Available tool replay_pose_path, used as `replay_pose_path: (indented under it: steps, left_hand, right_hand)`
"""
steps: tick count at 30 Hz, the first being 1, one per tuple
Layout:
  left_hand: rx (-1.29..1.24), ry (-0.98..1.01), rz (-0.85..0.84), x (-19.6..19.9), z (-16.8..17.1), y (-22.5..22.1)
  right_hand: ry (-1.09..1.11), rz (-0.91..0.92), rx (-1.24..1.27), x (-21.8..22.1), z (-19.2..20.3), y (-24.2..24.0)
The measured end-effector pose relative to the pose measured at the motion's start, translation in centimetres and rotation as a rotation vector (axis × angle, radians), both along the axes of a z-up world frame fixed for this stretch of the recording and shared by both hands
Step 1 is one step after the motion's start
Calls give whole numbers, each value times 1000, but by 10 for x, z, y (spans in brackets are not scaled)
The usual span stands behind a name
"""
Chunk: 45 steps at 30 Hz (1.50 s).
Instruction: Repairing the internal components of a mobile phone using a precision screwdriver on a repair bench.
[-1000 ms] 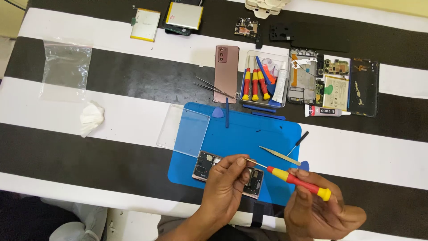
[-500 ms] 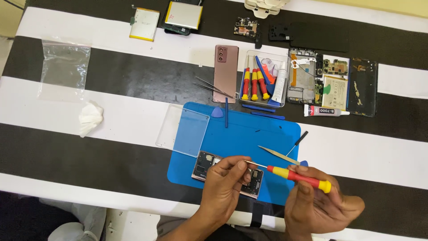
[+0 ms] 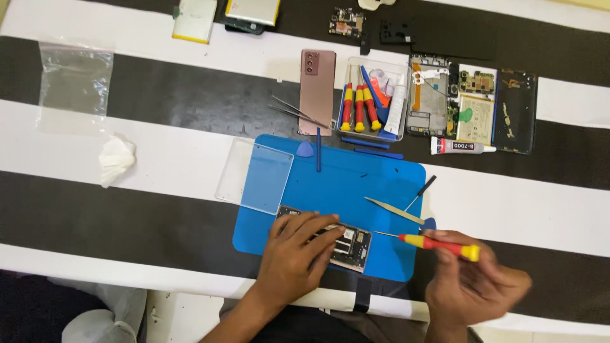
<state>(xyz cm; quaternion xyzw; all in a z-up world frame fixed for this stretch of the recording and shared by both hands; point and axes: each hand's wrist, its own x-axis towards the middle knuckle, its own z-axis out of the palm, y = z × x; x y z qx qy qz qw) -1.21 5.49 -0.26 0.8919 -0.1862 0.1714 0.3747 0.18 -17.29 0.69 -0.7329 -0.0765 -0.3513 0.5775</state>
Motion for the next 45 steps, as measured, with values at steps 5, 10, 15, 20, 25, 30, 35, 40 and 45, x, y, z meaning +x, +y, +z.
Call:
replay_pose_path:
  steps: [5,10,15,20,25,30,35,40,45]
  left_hand:
    - [243,6,-60,-7,-13,0]
    - [358,0,-53,-5,-15,-1]
    - [353,-5,-54,-5,-17,0]
    - [330,-4,-52,-7,-19,-1]
    - [314,-28,-42,-6,-17,0]
    - [315,-36,-36,-6,-18,0]
    - [326,-34,-34,-6,-23,0]
    - [331,-33,-39,-6,-22,0]
    - [317,-30,-35,-6,-22,0]
  right_hand:
    - [90,196,-121,-12,-7,-6]
    - [97,246,-198,-20,-14,-15]
    - [36,250,-211,-20,-19,-12]
    - [60,292,-211,-23,-19,-9]
    - [90,310,-204,-21,-20,-9]
    - [91,350,-192,-22,-24,-14]
    - [71,347,-213,-23,-26,-16]
    - [37,345,-275,-19,-20,-12]
    - [79,337,-281,-21,-18,-12]
